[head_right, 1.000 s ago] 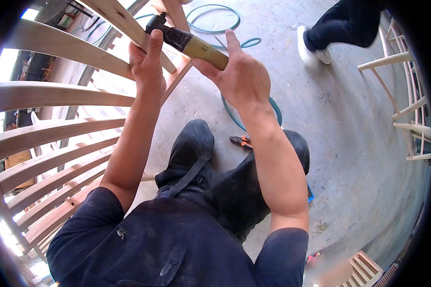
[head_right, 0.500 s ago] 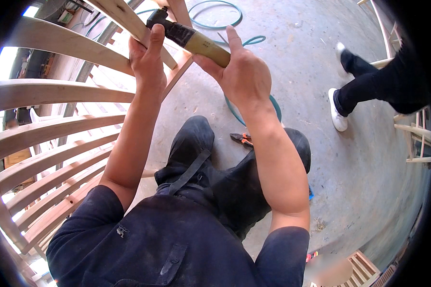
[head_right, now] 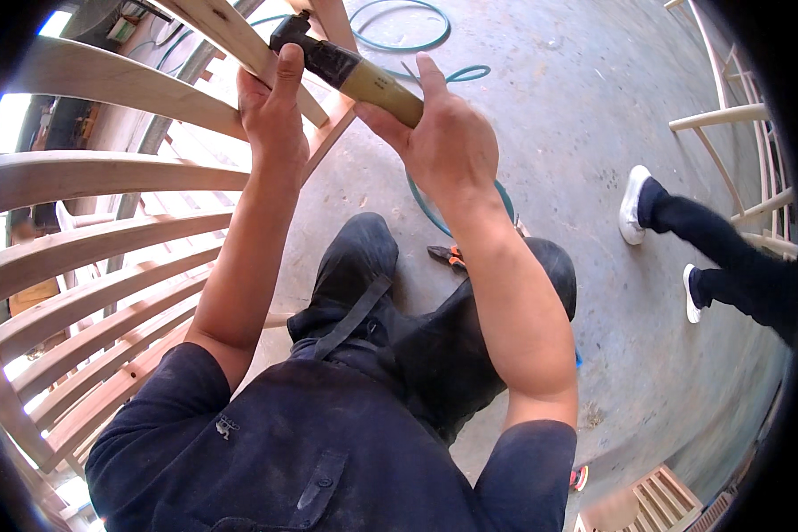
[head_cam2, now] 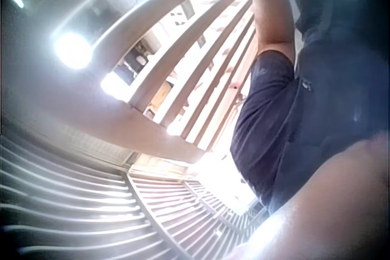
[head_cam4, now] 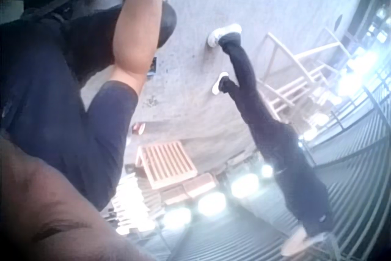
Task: The person sits on the floor and uses a pneumatic nail gun to attach wooden slats to the frame of a chair. They pick up nails from a container on the floor and insert them into the gun before firing them into the wood. Another person is visible in the background working on a similar chair.
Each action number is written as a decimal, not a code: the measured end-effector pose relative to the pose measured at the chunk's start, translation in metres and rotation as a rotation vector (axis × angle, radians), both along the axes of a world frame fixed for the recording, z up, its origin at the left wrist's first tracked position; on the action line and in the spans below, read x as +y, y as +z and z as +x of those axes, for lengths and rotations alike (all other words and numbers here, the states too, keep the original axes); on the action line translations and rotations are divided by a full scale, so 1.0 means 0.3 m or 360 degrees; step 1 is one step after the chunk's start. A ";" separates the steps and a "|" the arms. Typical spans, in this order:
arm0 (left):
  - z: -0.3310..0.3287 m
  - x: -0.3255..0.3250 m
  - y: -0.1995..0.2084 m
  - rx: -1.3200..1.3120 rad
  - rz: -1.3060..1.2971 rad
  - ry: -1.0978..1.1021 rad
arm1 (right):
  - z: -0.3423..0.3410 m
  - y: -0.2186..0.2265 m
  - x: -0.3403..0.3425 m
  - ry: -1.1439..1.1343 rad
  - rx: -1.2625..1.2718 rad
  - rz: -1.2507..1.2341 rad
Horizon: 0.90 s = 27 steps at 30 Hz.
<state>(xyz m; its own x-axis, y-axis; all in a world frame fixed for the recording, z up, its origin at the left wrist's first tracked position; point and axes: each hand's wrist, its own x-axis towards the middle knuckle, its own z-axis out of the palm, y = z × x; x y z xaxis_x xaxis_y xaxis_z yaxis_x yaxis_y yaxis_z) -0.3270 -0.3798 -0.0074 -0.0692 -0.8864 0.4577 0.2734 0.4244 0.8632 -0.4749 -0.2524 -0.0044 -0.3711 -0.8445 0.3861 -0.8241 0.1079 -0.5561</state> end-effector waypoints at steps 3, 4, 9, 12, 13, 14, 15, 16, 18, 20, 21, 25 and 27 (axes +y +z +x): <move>-0.006 0.024 0.021 0.0054 0.0068 -0.0070 | 0.009 -0.011 0.001 0.0065 -0.0070 -0.0159; -0.006 0.033 0.024 0.0081 0.0107 -0.0097 | 0.032 -0.008 0.002 0.0099 -0.0146 -0.0148; -0.002 0.031 0.024 0.0001 0.0118 -0.0014 | 0.050 0.013 0.009 0.0107 -0.0223 -0.0055; 0.015 0.029 0.025 -0.0143 0.0081 -0.0027 | 0.051 0.024 0.019 0.0060 -0.0274 0.0018; 0.019 0.031 0.028 -0.0186 0.0074 -0.0053 | 0.053 0.024 0.023 0.0055 -0.0316 0.0012; 0.029 0.047 0.029 -0.0278 0.0060 -0.0062 | 0.056 0.028 0.028 0.0051 -0.0358 0.0007; 0.030 0.080 0.026 -0.0360 0.0047 -0.0081 | 0.050 0.032 0.030 0.0047 -0.0370 0.0066; 0.038 0.119 0.029 -0.0451 0.0030 -0.0087 | 0.049 0.045 0.032 0.0056 -0.0390 0.0120; 0.024 0.202 0.010 -0.0304 0.0140 -0.0086 | 0.045 0.059 0.031 0.0071 -0.0403 0.0169; -0.008 0.269 0.018 -0.0061 0.0283 -0.0195 | 0.040 0.064 0.030 0.0087 -0.0386 0.0172; -0.027 0.273 0.034 0.0032 0.0464 -0.0250 | 0.029 0.064 0.035 0.0081 -0.0396 0.0174; -0.049 0.288 0.043 0.0078 0.0746 -0.0206 | -0.009 0.068 0.067 0.0094 -0.0188 0.0181; 0.008 0.259 -0.001 0.0307 0.0849 -0.0249 | 0.025 0.091 0.051 0.0249 -0.0303 0.0296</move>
